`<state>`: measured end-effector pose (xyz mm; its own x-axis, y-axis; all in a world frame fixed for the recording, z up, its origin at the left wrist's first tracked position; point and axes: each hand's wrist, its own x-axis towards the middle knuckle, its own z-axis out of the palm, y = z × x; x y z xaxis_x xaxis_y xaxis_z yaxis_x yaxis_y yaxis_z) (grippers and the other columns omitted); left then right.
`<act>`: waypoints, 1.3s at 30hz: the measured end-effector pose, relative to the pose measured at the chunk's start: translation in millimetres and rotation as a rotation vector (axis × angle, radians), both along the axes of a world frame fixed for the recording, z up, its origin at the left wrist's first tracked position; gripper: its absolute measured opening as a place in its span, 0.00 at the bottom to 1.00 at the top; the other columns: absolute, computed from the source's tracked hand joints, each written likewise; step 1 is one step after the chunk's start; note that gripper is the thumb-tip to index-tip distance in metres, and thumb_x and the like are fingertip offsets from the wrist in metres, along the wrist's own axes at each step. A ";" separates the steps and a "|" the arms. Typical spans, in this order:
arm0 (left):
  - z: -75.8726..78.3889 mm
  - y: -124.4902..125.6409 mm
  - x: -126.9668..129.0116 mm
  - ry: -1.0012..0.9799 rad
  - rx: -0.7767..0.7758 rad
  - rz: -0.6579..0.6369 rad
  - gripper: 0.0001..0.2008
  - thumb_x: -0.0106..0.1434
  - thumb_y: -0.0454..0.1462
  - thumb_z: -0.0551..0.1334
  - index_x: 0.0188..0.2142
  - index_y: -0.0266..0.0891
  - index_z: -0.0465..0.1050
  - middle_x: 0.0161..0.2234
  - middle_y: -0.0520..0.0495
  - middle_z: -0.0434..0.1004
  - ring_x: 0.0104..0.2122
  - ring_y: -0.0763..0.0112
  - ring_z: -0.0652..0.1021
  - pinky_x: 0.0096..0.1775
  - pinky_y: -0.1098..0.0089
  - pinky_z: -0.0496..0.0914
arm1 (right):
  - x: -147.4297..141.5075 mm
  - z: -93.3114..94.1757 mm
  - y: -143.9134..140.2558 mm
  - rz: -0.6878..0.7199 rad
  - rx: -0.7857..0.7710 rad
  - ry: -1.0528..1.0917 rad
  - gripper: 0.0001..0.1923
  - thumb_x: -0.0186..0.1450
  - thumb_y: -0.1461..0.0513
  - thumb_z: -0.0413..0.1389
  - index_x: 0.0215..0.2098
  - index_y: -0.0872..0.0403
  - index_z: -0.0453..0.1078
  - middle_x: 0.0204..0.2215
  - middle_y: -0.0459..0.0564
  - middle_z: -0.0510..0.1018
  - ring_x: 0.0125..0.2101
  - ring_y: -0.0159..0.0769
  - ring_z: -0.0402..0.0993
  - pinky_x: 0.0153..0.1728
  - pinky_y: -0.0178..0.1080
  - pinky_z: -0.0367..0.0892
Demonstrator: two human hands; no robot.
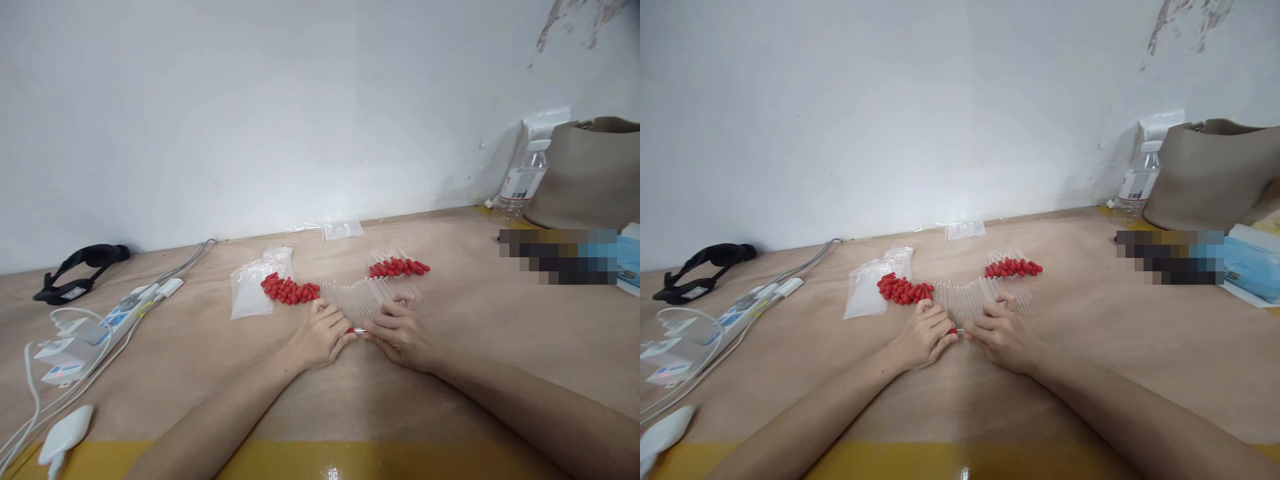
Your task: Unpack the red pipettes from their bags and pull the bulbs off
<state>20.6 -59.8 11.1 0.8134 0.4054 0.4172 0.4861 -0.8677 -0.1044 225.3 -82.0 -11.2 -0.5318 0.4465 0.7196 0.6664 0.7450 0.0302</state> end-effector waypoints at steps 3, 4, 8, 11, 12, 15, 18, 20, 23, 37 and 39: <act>-0.1 -0.3 -1.4 0.001 -0.022 -0.009 0.14 0.65 0.39 0.48 0.26 0.36 0.63 0.24 0.49 0.67 0.30 0.71 0.65 0.39 0.64 0.55 | 4.1 -1.9 0.0 0.021 0.109 -0.032 0.06 0.63 0.64 0.50 0.34 0.52 0.68 0.18 0.40 0.69 0.26 0.26 0.59 0.40 0.40 0.46; 0.0 -0.4 -1.9 0.002 -0.028 -0.010 0.14 0.65 0.39 0.48 0.26 0.36 0.63 0.24 0.49 0.67 0.30 0.71 0.65 0.39 0.64 0.55 | 5.6 -2.7 0.0 0.031 0.139 -0.044 0.06 0.62 0.64 0.50 0.36 0.52 0.68 0.19 0.40 0.70 0.26 0.27 0.59 0.39 0.40 0.47; -0.2 -1.8 -3.5 0.006 -0.028 -0.019 0.14 0.65 0.38 0.48 0.26 0.36 0.63 0.24 0.49 0.67 0.29 0.71 0.65 0.39 0.64 0.55 | 10.8 -4.5 -1.5 0.045 0.218 -0.068 0.09 0.62 0.66 0.51 0.41 0.52 0.67 0.21 0.39 0.71 0.27 0.26 0.61 0.39 0.40 0.48; -2.1 -4.4 -4.8 0.012 -0.024 -0.014 0.14 0.65 0.38 0.47 0.26 0.36 0.64 0.24 0.49 0.67 0.29 0.71 0.65 0.40 0.63 0.55 | 14.8 -3.1 -3.9 0.051 0.241 -0.073 0.10 0.62 0.66 0.51 0.42 0.51 0.66 0.22 0.39 0.73 0.28 0.26 0.63 0.39 0.41 0.48; -2.6 -5.1 -6.0 0.012 -0.028 -0.008 0.14 0.65 0.37 0.47 0.26 0.36 0.64 0.24 0.49 0.67 0.29 0.71 0.65 0.40 0.63 0.55 | 17.0 -1.8 -4.1 0.054 0.244 -0.072 0.10 0.62 0.66 0.51 0.42 0.51 0.66 0.23 0.39 0.73 0.29 0.26 0.64 0.40 0.41 0.48; 0.9 -3.2 -16.2 -0.024 -0.072 0.071 0.15 0.65 0.36 0.45 0.25 0.36 0.63 0.24 0.49 0.67 0.29 0.70 0.65 0.39 0.64 0.57 | 27.2 5.1 0.5 0.017 0.230 -0.017 0.11 0.62 0.66 0.50 0.41 0.48 0.68 0.24 0.39 0.75 0.29 0.27 0.65 0.40 0.41 0.48; 18.5 11.9 -38.2 -0.162 -0.148 0.288 0.16 0.65 0.38 0.44 0.24 0.37 0.63 0.24 0.49 0.67 0.28 0.70 0.66 0.35 0.67 0.59 | 40.4 14.9 13.5 -0.170 0.117 0.147 0.08 0.61 0.64 0.51 0.36 0.47 0.71 0.24 0.41 0.76 0.29 0.29 0.65 0.39 0.41 0.48; 37.4 30.5 -57.3 -0.282 -0.224 0.428 0.16 0.65 0.39 0.44 0.27 0.38 0.65 0.26 0.49 0.68 0.30 0.70 0.67 0.35 0.69 0.61 | 47.9 20.1 23.2 -0.309 -0.036 0.229 0.07 0.60 0.61 0.51 0.33 0.49 0.72 0.26 0.43 0.76 0.29 0.31 0.67 0.38 0.41 0.48; 64.9 64.8 -84.5 -0.355 -0.307 0.655 0.15 0.61 0.43 0.48 0.26 0.37 0.67 0.27 0.48 0.70 0.31 0.68 0.69 0.34 0.70 0.62 | 54.5 21.1 31.4 -0.437 -0.291 0.245 0.10 0.60 0.60 0.49 0.32 0.50 0.72 0.28 0.46 0.77 0.32 0.34 0.69 0.36 0.40 0.49; 72.1 122.4 -103.5 -0.202 -0.611 0.928 0.16 0.47 0.49 0.60 0.27 0.39 0.72 0.26 0.48 0.74 0.29 0.65 0.74 0.27 0.73 0.63 | 47.9 -1.4 23.9 -0.616 -0.241 0.189 0.13 0.59 0.63 0.47 0.36 0.51 0.72 0.34 0.49 0.77 0.36 0.37 0.70 0.36 0.41 0.51; 78.4 120.3 -100.6 -0.256 -0.519 0.942 0.16 0.51 0.49 0.57 0.28 0.38 0.71 0.28 0.47 0.74 0.31 0.64 0.73 0.28 0.72 0.63 | 44.9 -1.7 23.3 -0.625 -0.265 0.177 0.13 0.59 0.62 0.47 0.37 0.51 0.72 0.33 0.49 0.77 0.36 0.38 0.70 0.36 0.41 0.51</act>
<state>-80.0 60.5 89.5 0.0010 0.9917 0.1286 0.9304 -0.0481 0.3634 270.2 -58.7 -12.9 -0.0030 0.8031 0.5959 0.9504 0.1875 -0.2480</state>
